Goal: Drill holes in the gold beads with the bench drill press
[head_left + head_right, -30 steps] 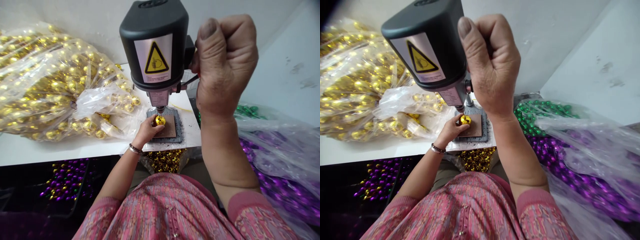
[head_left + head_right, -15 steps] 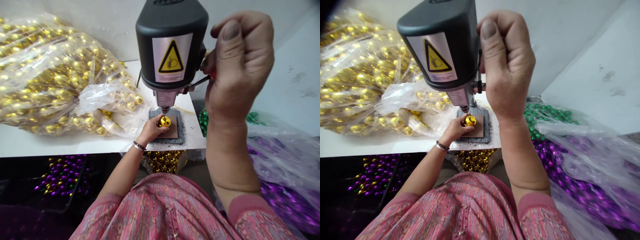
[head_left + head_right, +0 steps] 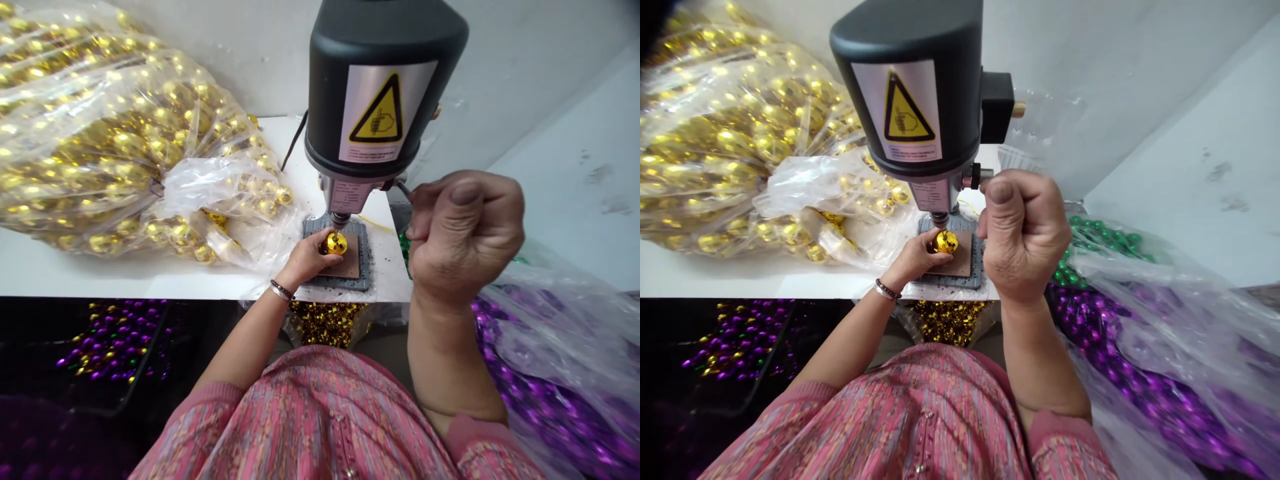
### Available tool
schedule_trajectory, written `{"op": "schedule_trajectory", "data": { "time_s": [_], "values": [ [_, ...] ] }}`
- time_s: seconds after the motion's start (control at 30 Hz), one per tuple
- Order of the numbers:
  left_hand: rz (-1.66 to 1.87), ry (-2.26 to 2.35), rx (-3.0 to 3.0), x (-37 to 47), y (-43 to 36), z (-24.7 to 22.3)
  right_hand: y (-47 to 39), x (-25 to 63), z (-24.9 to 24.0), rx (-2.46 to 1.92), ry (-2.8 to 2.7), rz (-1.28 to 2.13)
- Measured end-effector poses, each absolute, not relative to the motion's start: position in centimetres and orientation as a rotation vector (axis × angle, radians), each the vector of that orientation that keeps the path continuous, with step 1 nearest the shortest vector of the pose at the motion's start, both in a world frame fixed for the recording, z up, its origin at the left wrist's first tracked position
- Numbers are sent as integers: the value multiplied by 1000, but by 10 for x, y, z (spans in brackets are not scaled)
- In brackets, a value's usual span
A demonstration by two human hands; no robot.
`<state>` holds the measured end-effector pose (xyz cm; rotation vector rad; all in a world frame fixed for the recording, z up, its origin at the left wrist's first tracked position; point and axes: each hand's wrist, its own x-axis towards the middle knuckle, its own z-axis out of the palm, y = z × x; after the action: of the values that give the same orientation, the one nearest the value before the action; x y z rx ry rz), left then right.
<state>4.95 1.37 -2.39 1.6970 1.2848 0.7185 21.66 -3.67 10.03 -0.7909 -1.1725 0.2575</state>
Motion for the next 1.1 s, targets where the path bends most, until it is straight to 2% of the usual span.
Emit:
{"op": "schedule_trajectory", "data": {
  "time_s": [0.27,0.67,0.9,1.1],
  "values": [
    [726,1273,1705,50,13,-23,-34,215,88,-741,-1186,153],
    [675,1310,1791,51,11,-18,-18,210,74,-435,-1154,59],
    [693,1300,1770,50,11,-20,-15,203,62,-457,-1039,47],
    [725,1325,1741,52,7,-18,-10,201,96,-470,-946,114]
  ]
}}
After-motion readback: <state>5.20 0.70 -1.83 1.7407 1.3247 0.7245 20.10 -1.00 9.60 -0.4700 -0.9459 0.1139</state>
